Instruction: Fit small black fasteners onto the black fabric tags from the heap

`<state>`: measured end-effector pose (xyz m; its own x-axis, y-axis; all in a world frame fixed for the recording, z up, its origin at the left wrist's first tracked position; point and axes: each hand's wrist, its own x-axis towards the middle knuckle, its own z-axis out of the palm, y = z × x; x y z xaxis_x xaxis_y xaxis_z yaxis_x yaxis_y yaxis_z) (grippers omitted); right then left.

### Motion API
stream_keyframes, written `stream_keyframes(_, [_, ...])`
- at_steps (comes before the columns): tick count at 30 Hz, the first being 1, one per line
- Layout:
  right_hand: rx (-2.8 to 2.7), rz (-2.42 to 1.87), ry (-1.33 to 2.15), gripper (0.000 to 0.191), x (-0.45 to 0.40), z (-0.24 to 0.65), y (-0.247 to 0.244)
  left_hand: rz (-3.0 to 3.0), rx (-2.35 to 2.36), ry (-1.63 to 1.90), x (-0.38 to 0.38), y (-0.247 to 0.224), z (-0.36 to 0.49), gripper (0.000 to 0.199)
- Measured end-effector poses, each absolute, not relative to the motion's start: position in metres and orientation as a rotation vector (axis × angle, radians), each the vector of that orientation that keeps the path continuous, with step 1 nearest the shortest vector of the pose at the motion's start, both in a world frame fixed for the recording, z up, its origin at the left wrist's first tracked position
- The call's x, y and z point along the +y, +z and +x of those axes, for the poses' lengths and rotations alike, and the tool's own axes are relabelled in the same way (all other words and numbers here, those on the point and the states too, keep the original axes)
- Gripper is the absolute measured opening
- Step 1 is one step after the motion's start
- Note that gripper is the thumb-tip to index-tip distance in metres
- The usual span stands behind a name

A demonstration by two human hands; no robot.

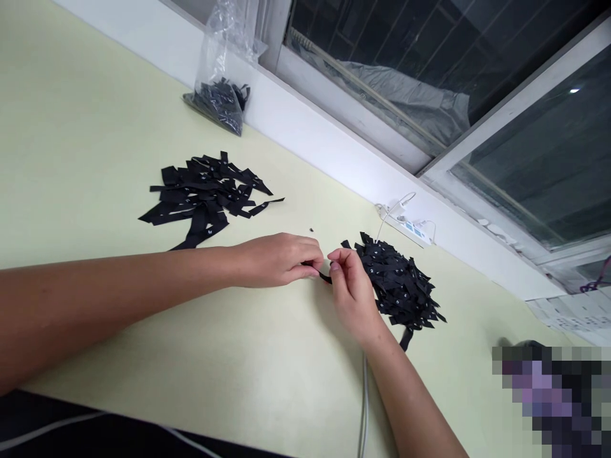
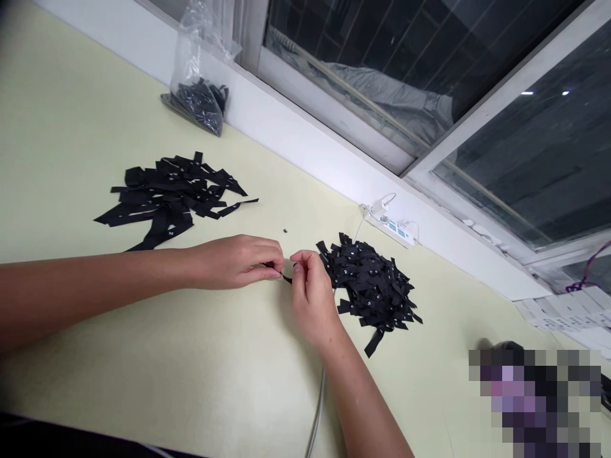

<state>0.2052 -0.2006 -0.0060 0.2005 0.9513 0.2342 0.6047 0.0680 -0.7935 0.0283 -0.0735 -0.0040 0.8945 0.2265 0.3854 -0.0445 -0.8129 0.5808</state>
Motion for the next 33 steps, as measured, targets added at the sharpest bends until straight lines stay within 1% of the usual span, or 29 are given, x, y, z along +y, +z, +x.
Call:
stream_keyframes(7, [-1.503, -1.702, 0.430, 0.017, -0.2001, 0.2080, -0.0007, 2.451, 0.110, 0.589, -0.0747, -0.0029, 0.0283, 0.014])
stream_keyframes(12, [-1.461, -1.647, 0.561, 0.013, -0.1989, 0.2059, -0.0067, 2.424, 0.115, 0.588, -0.0751, -0.0032, 0.0284, 0.013])
stream_keyframes(15, [-1.456, -1.551, 0.617, 0.015, -0.1989, 0.2056, -0.0088, 2.420, 0.113, 0.592, -0.0746, -0.0035, 0.0286, 0.015])
stream_keyframes(25, [-1.566, -1.532, 0.571, 0.005, -0.1983, 0.2074, -0.0018, 2.417, 0.164, 0.581, -0.0751, -0.0025, 0.0292, 0.017])
stream_keyframes(29, [-1.561, -1.533, 0.556, 0.005, -0.1983, 0.2071, -0.0021, 2.409, 0.219, 0.588, -0.0750, -0.0026, 0.0291, 0.015])
stream_keyframes(33, [-1.538, -1.511, 0.615, 0.006, -0.2006, 0.2047, -0.0007, 2.412, 0.241, 0.588, -0.0748, -0.0038, 0.0292, 0.014])
